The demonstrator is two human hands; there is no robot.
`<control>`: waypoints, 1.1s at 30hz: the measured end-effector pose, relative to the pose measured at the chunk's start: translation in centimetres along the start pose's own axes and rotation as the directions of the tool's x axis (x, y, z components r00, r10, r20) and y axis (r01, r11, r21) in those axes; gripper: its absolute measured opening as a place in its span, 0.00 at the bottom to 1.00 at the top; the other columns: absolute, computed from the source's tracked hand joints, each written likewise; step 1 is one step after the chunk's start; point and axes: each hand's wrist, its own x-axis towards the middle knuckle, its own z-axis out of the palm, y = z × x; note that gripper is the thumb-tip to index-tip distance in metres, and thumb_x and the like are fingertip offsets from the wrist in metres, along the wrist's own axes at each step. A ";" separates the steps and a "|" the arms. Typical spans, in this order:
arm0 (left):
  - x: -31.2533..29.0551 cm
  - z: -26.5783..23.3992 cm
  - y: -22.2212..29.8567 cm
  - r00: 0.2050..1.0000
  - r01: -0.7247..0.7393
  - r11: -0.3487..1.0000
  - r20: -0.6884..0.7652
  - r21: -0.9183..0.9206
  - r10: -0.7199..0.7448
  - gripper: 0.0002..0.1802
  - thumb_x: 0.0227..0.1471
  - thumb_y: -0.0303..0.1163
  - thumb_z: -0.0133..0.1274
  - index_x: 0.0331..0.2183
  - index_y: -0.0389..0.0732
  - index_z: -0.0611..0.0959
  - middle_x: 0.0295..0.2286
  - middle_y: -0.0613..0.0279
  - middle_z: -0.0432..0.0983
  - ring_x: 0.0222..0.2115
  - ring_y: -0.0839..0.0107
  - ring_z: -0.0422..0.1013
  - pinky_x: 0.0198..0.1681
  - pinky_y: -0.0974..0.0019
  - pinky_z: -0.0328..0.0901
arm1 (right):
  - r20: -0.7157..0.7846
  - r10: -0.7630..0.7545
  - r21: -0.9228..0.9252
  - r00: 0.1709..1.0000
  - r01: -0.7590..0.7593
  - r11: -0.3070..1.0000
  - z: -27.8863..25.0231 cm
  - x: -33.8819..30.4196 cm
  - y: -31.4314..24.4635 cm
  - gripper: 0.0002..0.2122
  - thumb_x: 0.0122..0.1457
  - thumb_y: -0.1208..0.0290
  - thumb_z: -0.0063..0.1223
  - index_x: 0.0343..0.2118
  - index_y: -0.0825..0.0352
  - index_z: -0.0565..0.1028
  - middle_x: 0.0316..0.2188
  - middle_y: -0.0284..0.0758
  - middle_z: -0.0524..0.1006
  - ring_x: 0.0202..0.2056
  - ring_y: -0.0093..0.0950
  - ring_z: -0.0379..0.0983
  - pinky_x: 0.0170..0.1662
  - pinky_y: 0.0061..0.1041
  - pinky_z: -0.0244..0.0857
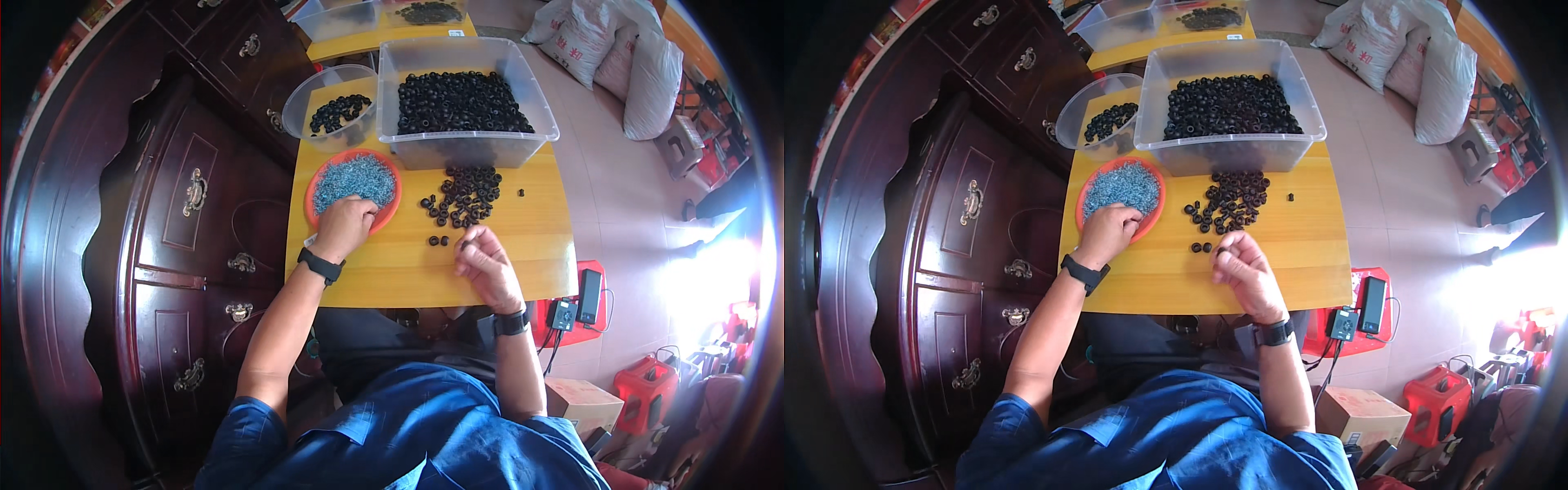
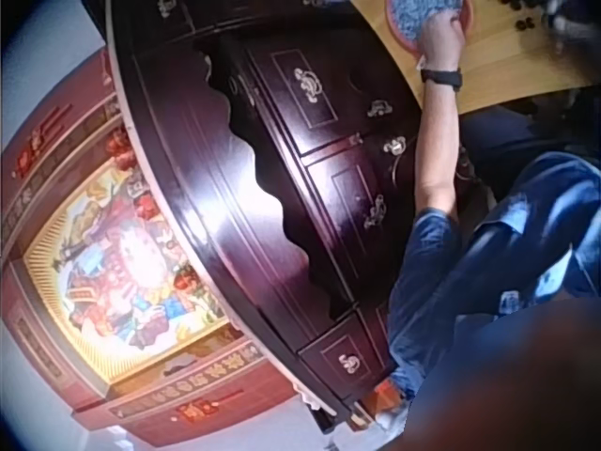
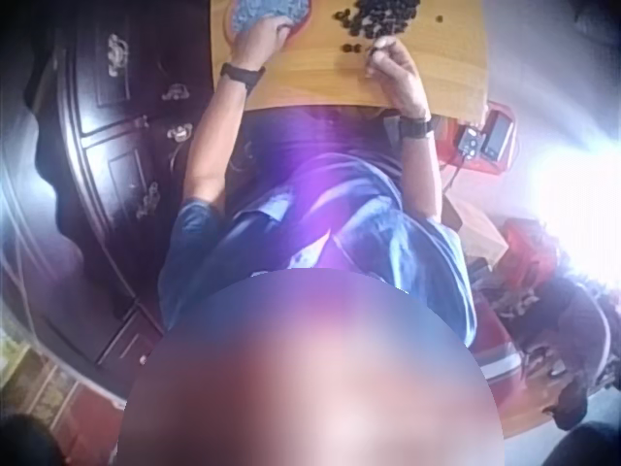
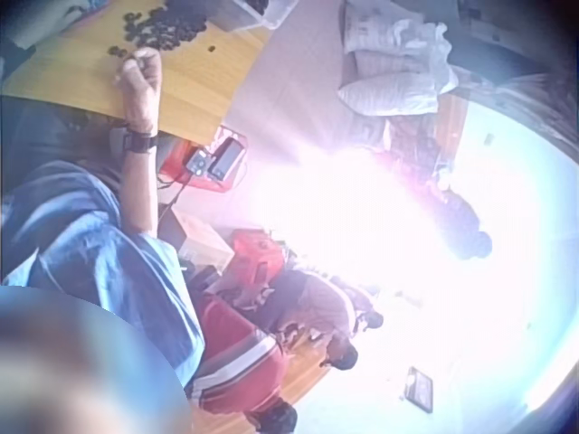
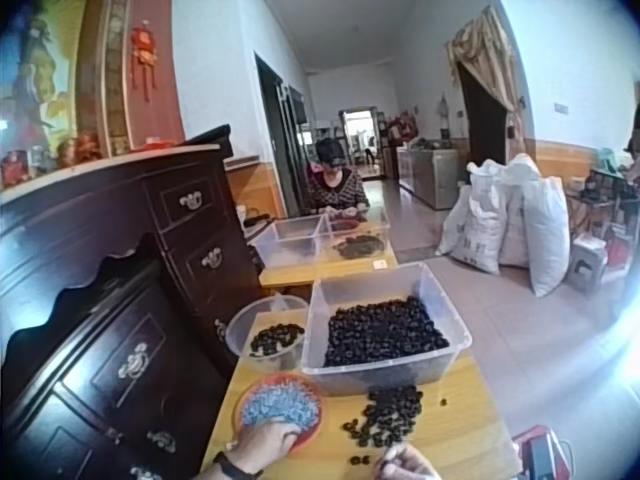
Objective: Manual assembly and sorting of small black plastic components and blue beads at a workstation.
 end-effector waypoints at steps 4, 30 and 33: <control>0.8 -0.2 -0.6 0.995 0.008 1.000 0.101 0.010 -0.009 0.06 0.49 0.31 0.57 0.29 0.44 0.87 0.29 0.56 0.80 0.32 0.52 0.77 0.35 0.51 0.71 | 0.029 0.014 -0.011 0.999 -0.014 1.000 0.0 -0.1 1.2 0.09 0.65 0.74 0.54 0.46 0.65 0.74 0.31 0.29 0.75 0.33 0.19 0.70 0.41 0.20 0.67; 1.6 -0.9 -1.0 0.974 -0.173 0.966 0.177 0.189 0.140 0.07 0.48 0.28 0.51 0.26 0.44 0.85 0.26 0.58 0.79 0.29 0.54 0.77 0.32 0.50 0.70 | 0.119 -0.003 0.056 0.993 -0.004 0.998 -1.3 0.1 1.5 0.11 0.69 0.70 0.48 0.50 0.68 0.74 0.32 0.29 0.72 0.34 0.21 0.68 0.44 0.23 0.67; 1.5 -1.1 -1.0 0.970 -0.135 0.985 0.215 0.103 0.111 0.07 0.49 0.28 0.52 0.27 0.44 0.85 0.27 0.58 0.79 0.30 0.55 0.77 0.32 0.51 0.70 | 0.121 0.002 0.051 0.993 -0.008 0.999 -1.3 0.1 1.5 0.11 0.69 0.70 0.48 0.50 0.67 0.74 0.33 0.29 0.72 0.35 0.21 0.69 0.44 0.23 0.68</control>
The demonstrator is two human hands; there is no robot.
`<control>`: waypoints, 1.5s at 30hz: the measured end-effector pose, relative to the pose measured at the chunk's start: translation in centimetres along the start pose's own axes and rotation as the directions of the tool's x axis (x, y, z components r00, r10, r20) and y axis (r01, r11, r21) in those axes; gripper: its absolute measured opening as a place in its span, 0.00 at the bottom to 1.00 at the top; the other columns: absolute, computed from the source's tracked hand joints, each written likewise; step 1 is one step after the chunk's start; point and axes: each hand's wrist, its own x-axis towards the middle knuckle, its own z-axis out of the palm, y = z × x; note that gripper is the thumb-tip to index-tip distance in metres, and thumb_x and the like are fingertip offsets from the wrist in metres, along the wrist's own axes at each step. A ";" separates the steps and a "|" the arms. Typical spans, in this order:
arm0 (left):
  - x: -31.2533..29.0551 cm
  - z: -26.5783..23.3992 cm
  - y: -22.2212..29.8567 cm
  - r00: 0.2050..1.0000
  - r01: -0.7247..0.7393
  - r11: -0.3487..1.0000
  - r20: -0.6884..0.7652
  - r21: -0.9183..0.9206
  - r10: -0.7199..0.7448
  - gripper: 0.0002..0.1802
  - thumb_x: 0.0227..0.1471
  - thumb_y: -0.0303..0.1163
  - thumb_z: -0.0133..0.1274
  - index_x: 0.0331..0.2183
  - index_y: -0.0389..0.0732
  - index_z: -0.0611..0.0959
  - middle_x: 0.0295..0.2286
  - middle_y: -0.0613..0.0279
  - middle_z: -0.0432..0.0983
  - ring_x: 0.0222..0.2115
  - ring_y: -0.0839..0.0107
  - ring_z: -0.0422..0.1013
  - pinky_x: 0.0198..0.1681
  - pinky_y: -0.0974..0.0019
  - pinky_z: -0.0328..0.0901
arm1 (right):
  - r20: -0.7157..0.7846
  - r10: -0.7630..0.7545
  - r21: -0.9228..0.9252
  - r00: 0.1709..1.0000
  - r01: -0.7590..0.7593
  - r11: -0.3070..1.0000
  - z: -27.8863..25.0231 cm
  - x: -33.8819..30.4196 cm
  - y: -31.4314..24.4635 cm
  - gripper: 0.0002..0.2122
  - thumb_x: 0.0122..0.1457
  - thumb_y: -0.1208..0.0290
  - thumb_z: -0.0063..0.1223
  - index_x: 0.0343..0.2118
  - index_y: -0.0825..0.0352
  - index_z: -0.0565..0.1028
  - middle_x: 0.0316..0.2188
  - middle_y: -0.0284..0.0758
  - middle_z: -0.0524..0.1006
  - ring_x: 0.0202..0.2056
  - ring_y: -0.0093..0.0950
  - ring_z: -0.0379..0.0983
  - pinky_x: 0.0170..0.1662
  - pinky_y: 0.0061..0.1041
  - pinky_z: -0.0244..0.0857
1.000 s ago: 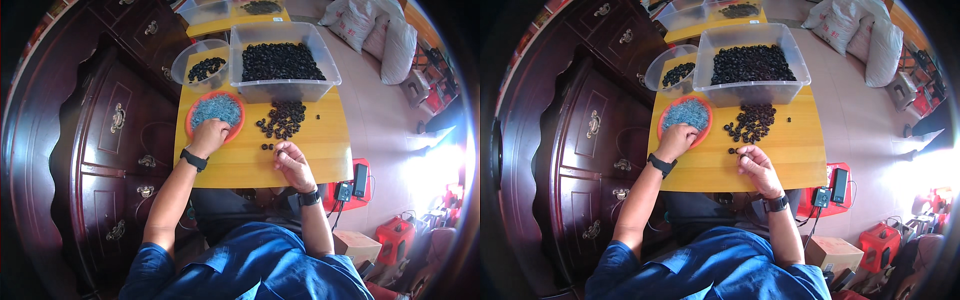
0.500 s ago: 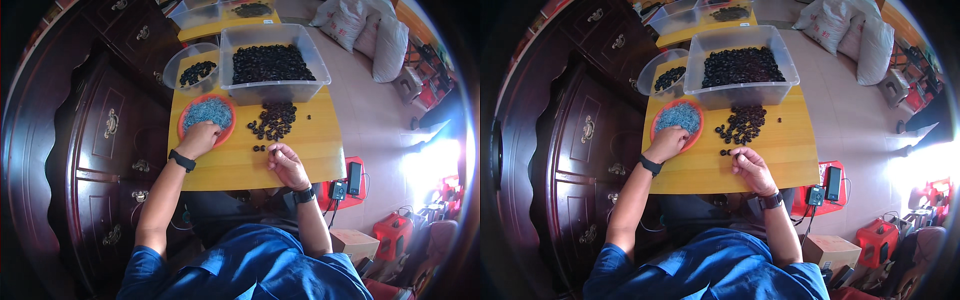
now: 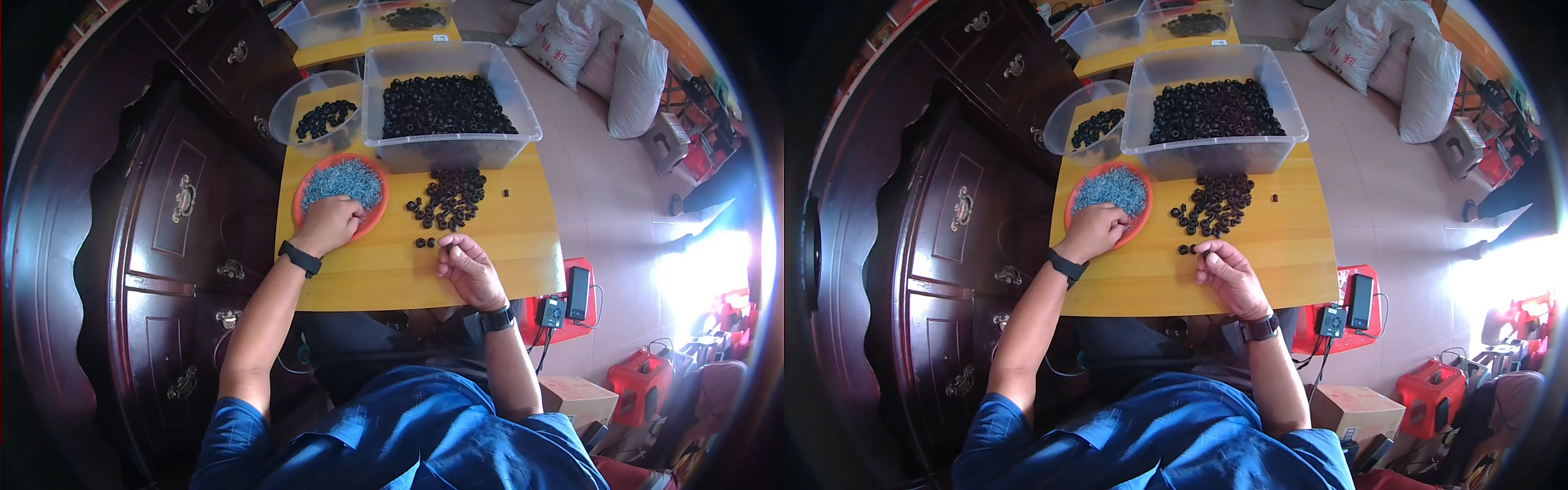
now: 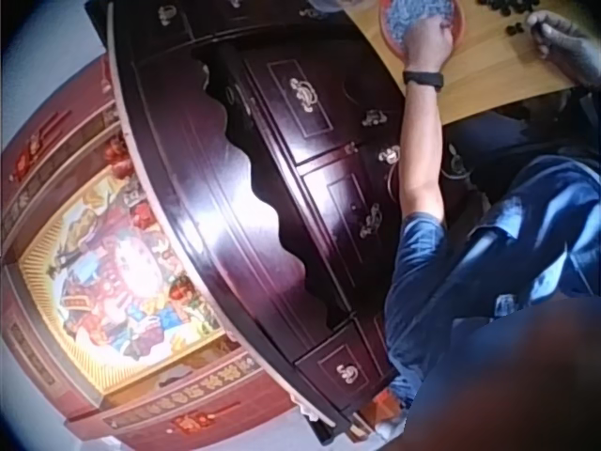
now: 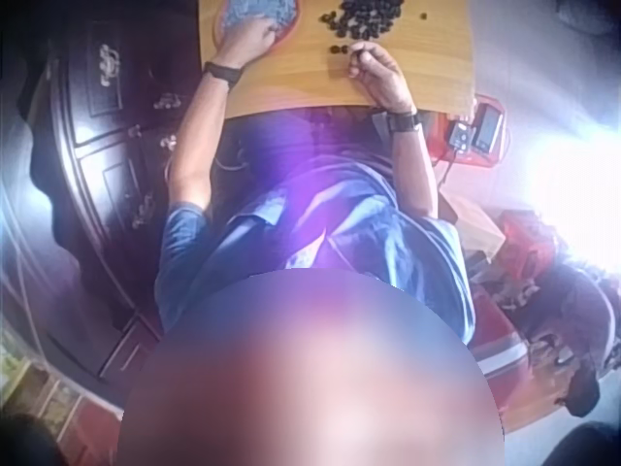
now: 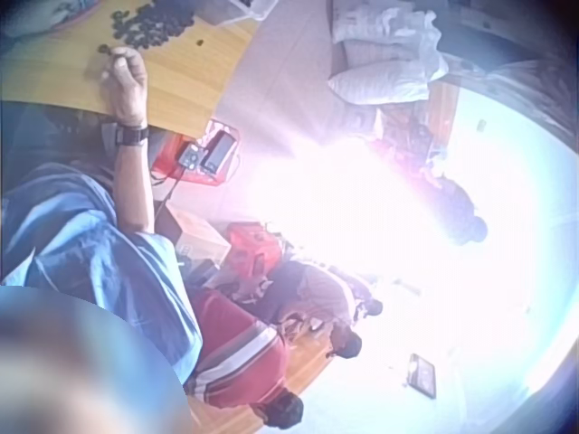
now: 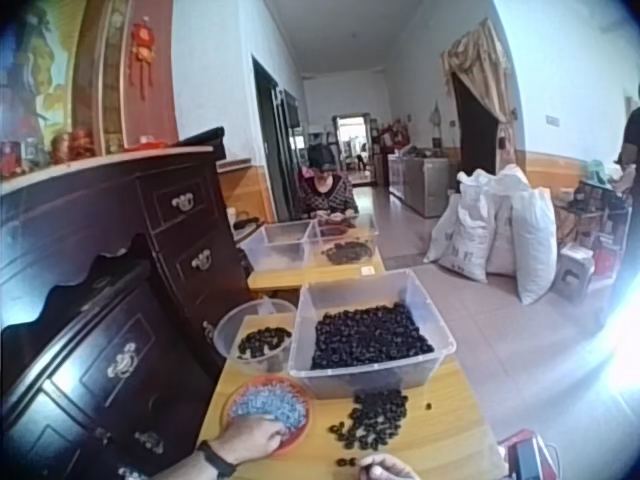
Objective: Manual assembly and sorting of small black plastic components and blue beads at a workstation.
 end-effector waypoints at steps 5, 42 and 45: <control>-0.1 0.7 -0.9 0.994 -0.095 0.988 -0.061 -0.124 0.088 0.07 0.48 0.29 0.54 0.29 0.45 0.86 0.30 0.59 0.79 0.31 0.55 0.77 0.35 0.54 0.71 | -0.011 0.008 -0.002 1.000 -0.008 1.000 0.1 0.0 0.1 0.11 0.69 0.70 0.48 0.50 0.67 0.73 0.33 0.29 0.72 0.35 0.21 0.70 0.45 0.24 0.68; -4.2 0.0 11.2 0.925 -0.194 0.745 -0.373 -0.638 -0.078 0.05 0.51 0.17 0.56 0.32 0.35 0.82 0.24 0.67 0.75 0.19 0.84 0.65 0.22 0.77 0.58 | -0.081 0.232 -0.128 0.969 -0.241 0.962 4.9 2.0 1.8 0.12 0.71 0.60 0.44 0.36 0.63 0.71 0.29 0.25 0.66 0.27 0.17 0.60 0.33 0.17 0.60; -4.4 -0.4 11.9 0.905 -0.240 0.772 -0.424 -0.589 -0.042 0.06 0.51 0.18 0.58 0.34 0.34 0.83 0.25 0.64 0.75 0.20 0.79 0.69 0.23 0.74 0.61 | -0.062 0.229 -0.063 0.971 -0.233 0.970 4.6 2.0 2.1 0.11 0.71 0.60 0.45 0.37 0.63 0.71 0.29 0.25 0.66 0.27 0.17 0.61 0.33 0.17 0.60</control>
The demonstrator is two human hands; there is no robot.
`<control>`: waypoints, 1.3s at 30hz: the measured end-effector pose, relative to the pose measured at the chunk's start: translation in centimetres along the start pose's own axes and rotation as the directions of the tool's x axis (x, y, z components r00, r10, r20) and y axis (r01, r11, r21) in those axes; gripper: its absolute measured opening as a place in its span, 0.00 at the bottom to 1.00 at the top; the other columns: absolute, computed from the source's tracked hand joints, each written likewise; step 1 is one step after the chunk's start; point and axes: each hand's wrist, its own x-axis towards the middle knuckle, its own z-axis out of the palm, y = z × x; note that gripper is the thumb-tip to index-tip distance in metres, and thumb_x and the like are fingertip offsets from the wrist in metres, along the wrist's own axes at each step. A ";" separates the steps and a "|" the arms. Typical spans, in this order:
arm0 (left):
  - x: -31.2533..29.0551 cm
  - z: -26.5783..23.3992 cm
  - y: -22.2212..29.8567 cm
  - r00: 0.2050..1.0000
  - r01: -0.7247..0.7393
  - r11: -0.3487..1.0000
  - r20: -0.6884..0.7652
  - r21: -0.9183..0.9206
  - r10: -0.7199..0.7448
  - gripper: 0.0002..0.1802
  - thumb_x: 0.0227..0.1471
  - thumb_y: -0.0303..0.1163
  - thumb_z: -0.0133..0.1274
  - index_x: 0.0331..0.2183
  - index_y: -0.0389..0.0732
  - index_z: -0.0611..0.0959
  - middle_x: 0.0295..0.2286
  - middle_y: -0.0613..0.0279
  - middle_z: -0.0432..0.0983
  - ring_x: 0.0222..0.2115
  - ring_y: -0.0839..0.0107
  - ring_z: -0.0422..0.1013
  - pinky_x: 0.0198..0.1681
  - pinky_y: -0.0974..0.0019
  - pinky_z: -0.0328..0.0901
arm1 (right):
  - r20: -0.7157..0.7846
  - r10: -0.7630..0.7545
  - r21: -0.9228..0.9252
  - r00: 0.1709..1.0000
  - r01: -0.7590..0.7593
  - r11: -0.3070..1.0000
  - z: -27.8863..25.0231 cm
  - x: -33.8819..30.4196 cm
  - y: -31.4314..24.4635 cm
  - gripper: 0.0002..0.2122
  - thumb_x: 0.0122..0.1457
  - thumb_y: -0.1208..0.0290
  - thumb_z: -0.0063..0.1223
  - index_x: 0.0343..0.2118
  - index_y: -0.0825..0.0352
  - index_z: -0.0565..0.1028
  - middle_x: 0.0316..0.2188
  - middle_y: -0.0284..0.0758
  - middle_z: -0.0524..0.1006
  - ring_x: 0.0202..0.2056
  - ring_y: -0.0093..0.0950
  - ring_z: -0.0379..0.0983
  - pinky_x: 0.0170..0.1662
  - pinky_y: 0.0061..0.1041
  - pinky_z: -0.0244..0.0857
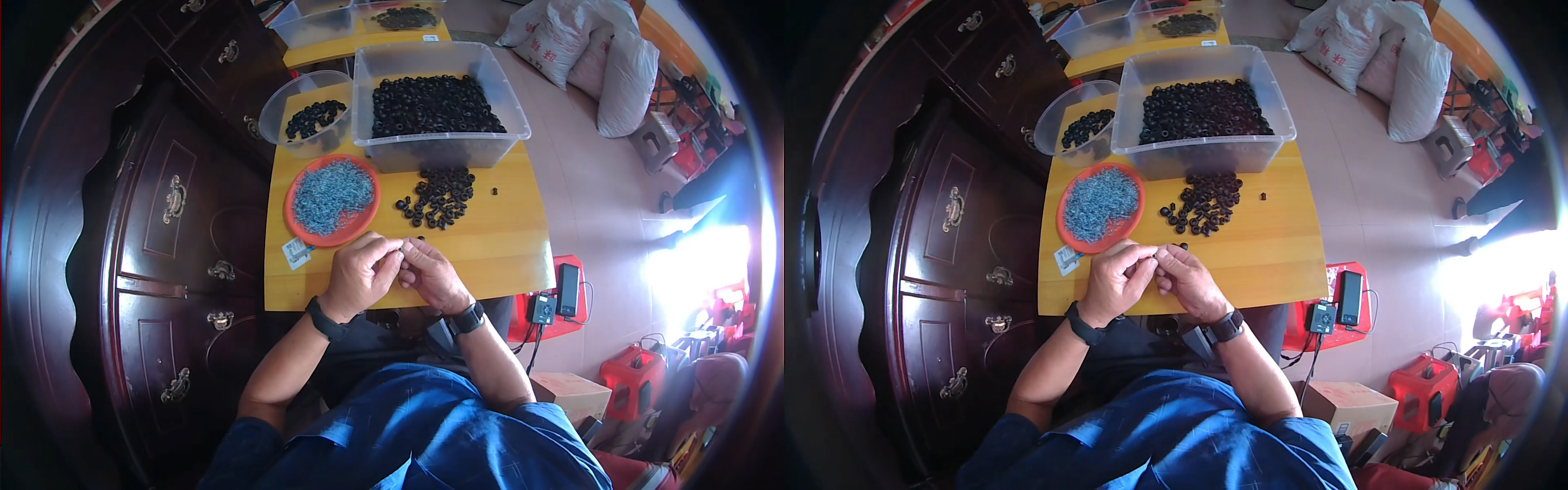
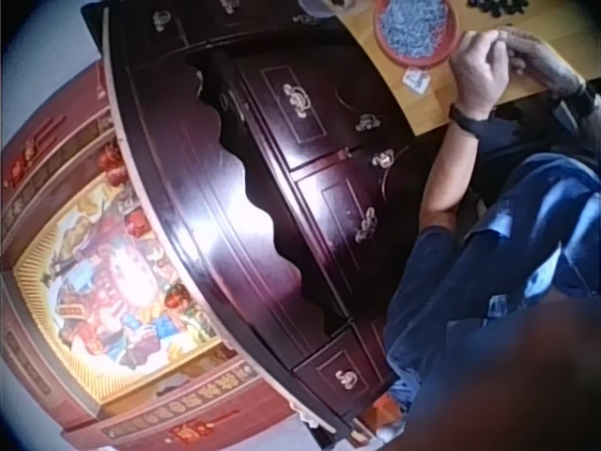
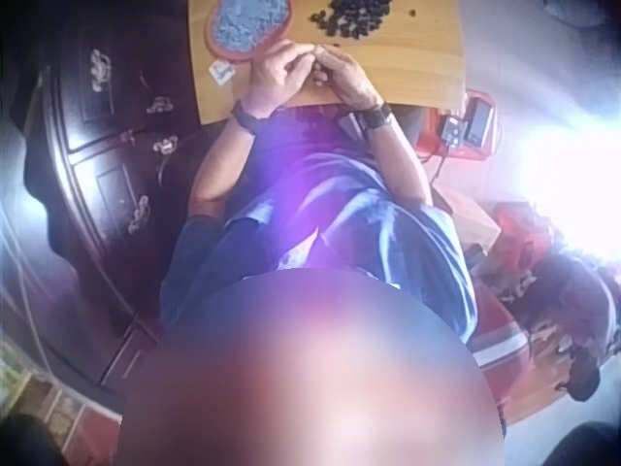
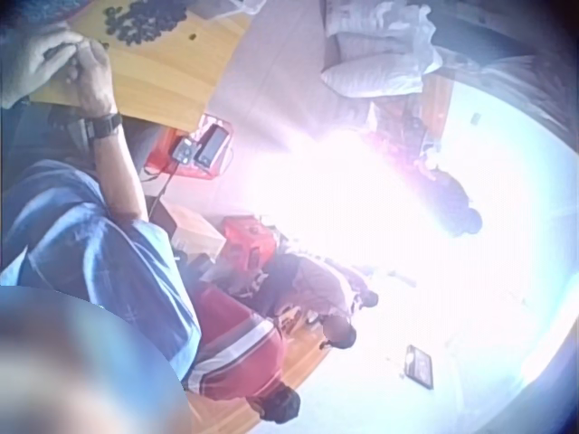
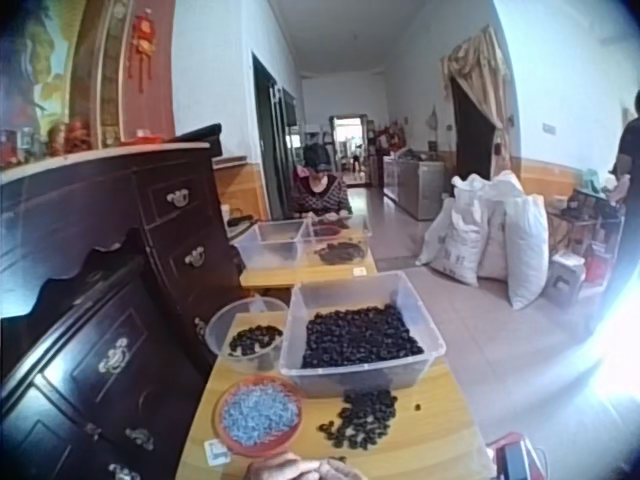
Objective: Manual assembly and sorting of small black plastic components and blue beads at a workstation.
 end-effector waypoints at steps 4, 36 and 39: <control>0.1 0.2 -0.6 0.992 -0.119 0.990 -0.022 0.070 0.121 0.07 0.52 0.18 0.59 0.36 0.34 0.84 0.24 0.62 0.76 0.22 0.77 0.72 0.24 0.73 0.64 | 0.000 -0.022 0.065 1.000 0.022 0.998 -0.1 -0.2 0.1 0.10 0.71 0.61 0.46 0.38 0.63 0.72 0.29 0.25 0.66 0.28 0.17 0.61 0.34 0.17 0.60; 0.6 1.8 -0.5 0.996 0.048 0.998 -0.077 -0.038 -0.051 0.06 0.50 0.19 0.60 0.34 0.35 0.84 0.26 0.60 0.78 0.23 0.70 0.75 0.26 0.68 0.67 | 0.110 -0.103 0.521 0.989 0.031 0.853 -2.6 0.2 0.9 0.13 0.69 0.66 0.49 0.52 0.66 0.72 0.40 0.31 0.79 0.39 0.21 0.77 0.47 0.25 0.74; 0.7 1.7 -0.3 0.998 0.027 0.999 -0.049 0.019 -0.026 0.07 0.50 0.18 0.60 0.34 0.35 0.84 0.27 0.57 0.78 0.24 0.65 0.75 0.28 0.65 0.69 | 0.026 -0.110 0.401 0.994 0.091 0.912 -3.0 0.2 0.8 0.14 0.69 0.68 0.49 0.53 0.68 0.72 0.40 0.31 0.79 0.39 0.21 0.77 0.47 0.25 0.74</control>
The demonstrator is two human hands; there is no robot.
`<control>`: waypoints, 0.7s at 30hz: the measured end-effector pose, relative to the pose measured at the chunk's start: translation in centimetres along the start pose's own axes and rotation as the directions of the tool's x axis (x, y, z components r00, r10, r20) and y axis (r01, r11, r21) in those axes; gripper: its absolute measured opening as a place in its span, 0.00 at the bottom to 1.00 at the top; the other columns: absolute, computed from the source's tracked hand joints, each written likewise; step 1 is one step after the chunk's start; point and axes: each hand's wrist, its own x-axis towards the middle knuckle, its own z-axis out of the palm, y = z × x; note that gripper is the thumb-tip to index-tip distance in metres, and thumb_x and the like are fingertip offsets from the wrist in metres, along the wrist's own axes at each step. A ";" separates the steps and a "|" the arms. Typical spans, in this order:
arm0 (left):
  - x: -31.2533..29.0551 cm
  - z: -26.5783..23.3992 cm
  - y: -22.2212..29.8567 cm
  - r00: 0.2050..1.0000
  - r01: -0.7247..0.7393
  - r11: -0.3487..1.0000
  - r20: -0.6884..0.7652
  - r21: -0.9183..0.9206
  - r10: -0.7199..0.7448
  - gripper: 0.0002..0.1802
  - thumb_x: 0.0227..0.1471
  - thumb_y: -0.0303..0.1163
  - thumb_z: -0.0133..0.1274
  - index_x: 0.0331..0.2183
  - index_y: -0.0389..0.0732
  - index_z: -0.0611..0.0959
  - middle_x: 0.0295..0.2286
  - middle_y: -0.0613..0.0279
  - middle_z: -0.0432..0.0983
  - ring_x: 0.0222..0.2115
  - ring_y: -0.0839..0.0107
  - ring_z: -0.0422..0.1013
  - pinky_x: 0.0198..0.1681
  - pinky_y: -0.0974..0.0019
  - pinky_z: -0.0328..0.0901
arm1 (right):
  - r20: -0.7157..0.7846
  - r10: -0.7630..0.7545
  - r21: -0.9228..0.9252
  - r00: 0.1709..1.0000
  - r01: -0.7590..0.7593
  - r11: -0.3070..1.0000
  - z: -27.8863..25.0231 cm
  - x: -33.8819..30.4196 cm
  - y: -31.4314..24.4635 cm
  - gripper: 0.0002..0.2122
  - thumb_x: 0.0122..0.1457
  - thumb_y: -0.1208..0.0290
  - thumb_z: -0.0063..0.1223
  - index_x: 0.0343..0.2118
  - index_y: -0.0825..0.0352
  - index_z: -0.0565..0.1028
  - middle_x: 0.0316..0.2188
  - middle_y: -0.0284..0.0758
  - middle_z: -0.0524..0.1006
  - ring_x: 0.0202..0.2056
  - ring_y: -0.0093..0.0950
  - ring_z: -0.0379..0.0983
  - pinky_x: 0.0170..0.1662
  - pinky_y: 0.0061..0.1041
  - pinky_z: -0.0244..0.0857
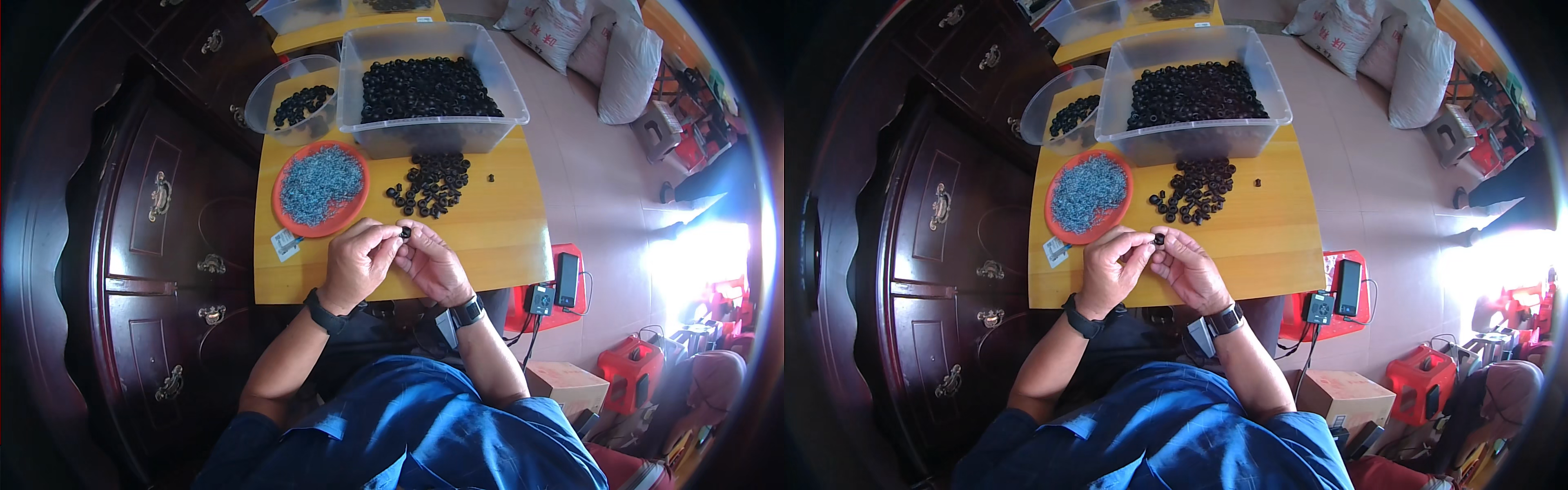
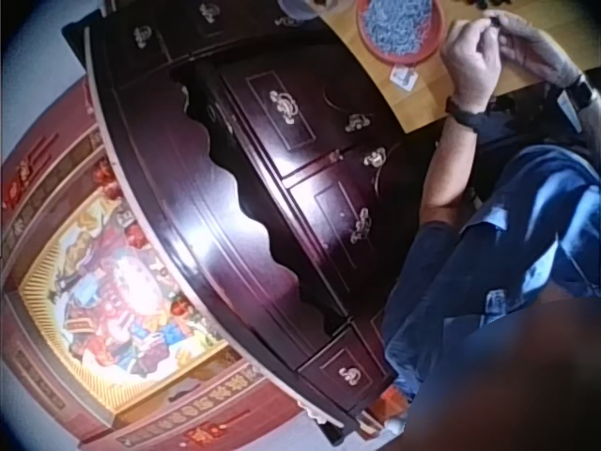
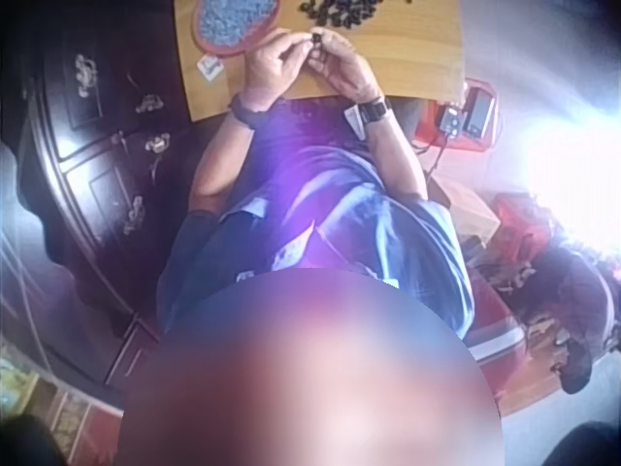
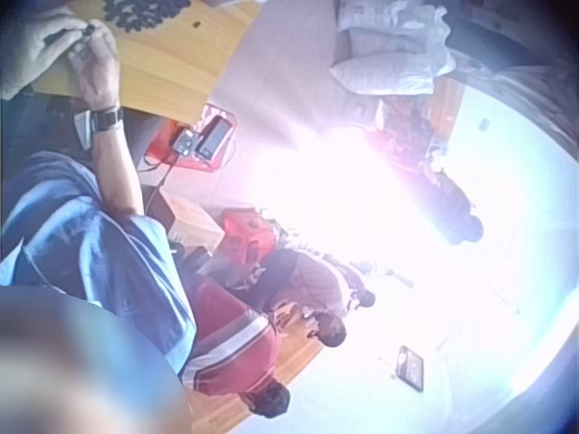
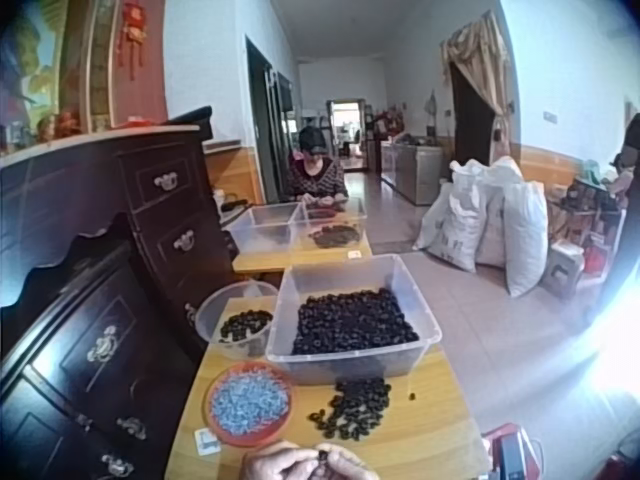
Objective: Manual assembly and sorting of small black plastic components and blue beads at a workstation.
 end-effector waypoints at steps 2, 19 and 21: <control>0.0 0.0 0.0 0.999 -0.042 0.999 -0.016 0.022 0.043 0.07 0.49 0.18 0.60 0.34 0.35 0.84 0.27 0.57 0.79 0.25 0.64 0.76 0.28 0.64 0.70 | -0.007 0.001 -0.036 1.000 -0.001 0.999 0.0 -0.1 -0.2 0.15 0.69 0.69 0.48 0.55 0.68 0.71 0.40 0.32 0.79 0.39 0.21 0.78 0.48 0.25 0.73; -0.1 -0.2 -0.2 0.995 0.074 0.997 0.067 0.033 -0.076 0.08 0.46 0.16 0.63 0.31 0.35 0.83 0.25 0.63 0.78 0.22 0.78 0.72 0.25 0.74 0.65 | -0.045 0.045 -0.048 0.998 -0.047 0.998 0.3 -0.6 -0.5 0.14 0.68 0.73 0.47 0.54 0.69 0.71 0.41 0.35 0.80 0.43 0.25 0.79 0.52 0.28 0.72; 0.1 -0.3 -0.3 0.986 0.134 0.991 0.093 0.020 -0.135 0.07 0.46 0.16 0.63 0.31 0.35 0.83 0.25 0.64 0.78 0.21 0.81 0.72 0.25 0.75 0.64 | -0.064 0.049 -0.055 0.997 -0.053 0.997 0.4 -0.5 -0.4 0.13 0.68 0.74 0.47 0.54 0.69 0.71 0.41 0.35 0.80 0.42 0.26 0.79 0.52 0.28 0.72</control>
